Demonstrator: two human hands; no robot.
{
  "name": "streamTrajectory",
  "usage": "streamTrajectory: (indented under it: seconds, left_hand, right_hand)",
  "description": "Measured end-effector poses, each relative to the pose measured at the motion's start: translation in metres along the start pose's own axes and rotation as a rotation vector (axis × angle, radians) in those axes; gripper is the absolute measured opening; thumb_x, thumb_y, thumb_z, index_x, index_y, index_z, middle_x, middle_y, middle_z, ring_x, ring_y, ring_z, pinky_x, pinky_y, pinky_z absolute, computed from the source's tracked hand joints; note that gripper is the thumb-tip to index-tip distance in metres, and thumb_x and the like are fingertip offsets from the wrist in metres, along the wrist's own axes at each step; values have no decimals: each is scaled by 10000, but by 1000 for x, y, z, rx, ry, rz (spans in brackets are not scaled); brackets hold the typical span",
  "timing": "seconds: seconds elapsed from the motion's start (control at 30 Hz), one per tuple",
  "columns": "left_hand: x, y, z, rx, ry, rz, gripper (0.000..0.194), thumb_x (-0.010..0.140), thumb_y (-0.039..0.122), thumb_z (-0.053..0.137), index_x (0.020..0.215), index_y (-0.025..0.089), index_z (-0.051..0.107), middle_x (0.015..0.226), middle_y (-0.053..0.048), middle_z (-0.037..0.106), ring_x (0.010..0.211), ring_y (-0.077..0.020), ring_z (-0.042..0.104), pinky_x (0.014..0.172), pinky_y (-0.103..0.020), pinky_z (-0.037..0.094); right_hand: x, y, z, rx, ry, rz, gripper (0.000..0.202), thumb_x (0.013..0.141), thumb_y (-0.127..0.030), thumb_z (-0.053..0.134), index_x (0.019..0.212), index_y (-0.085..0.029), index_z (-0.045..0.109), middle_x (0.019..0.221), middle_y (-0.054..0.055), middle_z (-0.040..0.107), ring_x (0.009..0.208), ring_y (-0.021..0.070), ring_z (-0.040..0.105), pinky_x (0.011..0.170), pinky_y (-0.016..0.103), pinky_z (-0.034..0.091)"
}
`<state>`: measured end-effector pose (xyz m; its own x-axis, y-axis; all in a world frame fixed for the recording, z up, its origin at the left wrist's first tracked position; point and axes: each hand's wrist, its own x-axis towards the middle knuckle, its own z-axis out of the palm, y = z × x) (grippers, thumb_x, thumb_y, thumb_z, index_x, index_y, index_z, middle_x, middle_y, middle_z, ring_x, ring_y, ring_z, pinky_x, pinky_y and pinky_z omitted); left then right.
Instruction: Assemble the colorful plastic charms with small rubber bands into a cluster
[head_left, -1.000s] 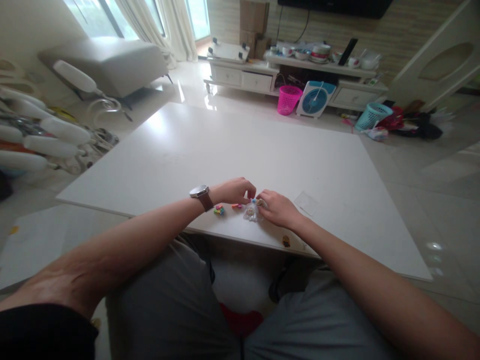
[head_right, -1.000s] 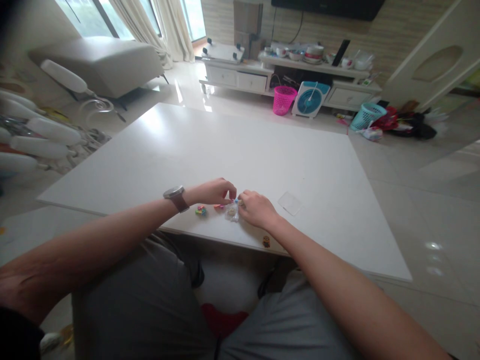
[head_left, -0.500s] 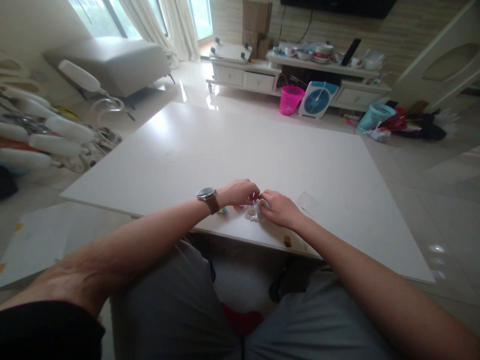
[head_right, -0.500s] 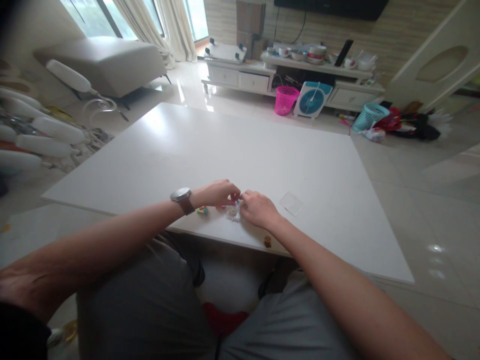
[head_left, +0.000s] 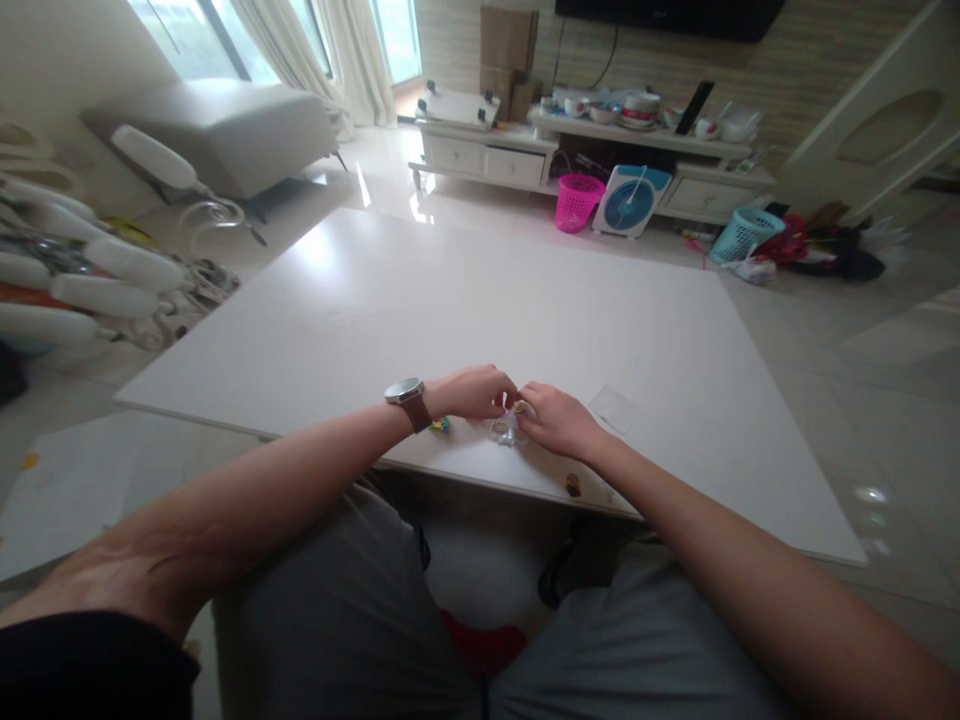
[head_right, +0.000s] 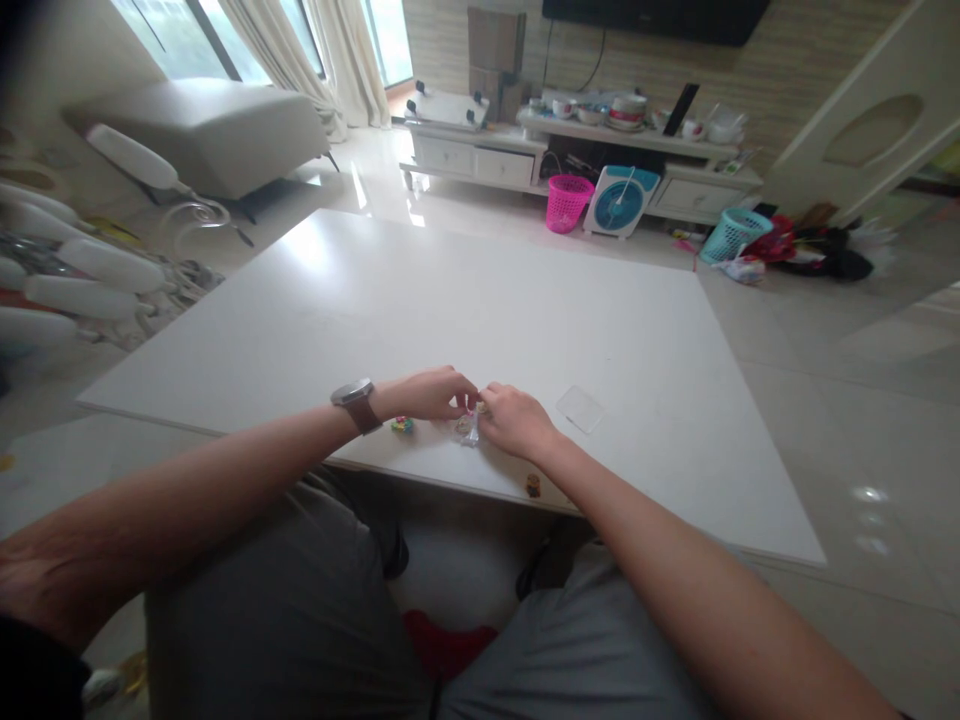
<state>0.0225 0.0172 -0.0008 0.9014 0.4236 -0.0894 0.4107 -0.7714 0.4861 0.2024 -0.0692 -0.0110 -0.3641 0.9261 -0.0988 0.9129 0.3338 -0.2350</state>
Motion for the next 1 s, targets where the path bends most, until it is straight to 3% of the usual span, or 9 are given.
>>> streamTrajectory:
  seconds: [0.17, 0.4, 0.67, 0.93, 1.0]
  left_hand:
    - [-1, -2, -3, -12, -9, -41, 163, 757, 185, 600, 844, 216, 734, 813, 9, 744, 634, -95, 628, 631, -190, 439]
    - [-2, -2, -1, -21, -9, 11, 168, 760, 186, 605, 858, 212, 740, 817, -8, 744, 733, -118, 661, 672, -191, 450]
    - [-2, -4, -4, -34, 5, 4, 187, 759, 153, 585, 855, 198, 738, 813, -8, 743, 670, -102, 638, 655, -201, 440]
    - [-8, -24, -21, -47, 124, 6, 135, 758, 165, 605, 817, 168, 727, 802, -9, 733, 729, -106, 641, 700, -205, 440]
    - [-9, -32, -21, -61, 84, -44, 134, 743, 173, 621, 821, 170, 729, 802, -3, 733, 703, -103, 635, 687, -204, 441]
  right_hand:
    - [0, -1, -2, 7, -5, 2, 206, 925, -282, 493, 1061, -181, 610, 1071, 75, 633, 1002, 193, 584, 818, 271, 420]
    - [-1, -3, -4, -1, -15, 11, 207, 920, -277, 500, 1065, -177, 608, 1063, 77, 633, 997, 198, 590, 802, 275, 429]
    - [0, -3, -4, 17, -26, 14, 224, 927, -272, 488, 1082, -176, 617, 1084, 85, 629, 1019, 196, 582, 847, 278, 426]
    - [-2, -2, -4, 37, -5, 16, 257, 916, -280, 505, 1124, -183, 619, 1125, 80, 629, 1032, 200, 589, 836, 282, 432]
    - [-2, -2, -3, 40, -5, 12, 254, 913, -279, 511, 1124, -185, 619, 1124, 79, 630, 1034, 198, 589, 834, 277, 432]
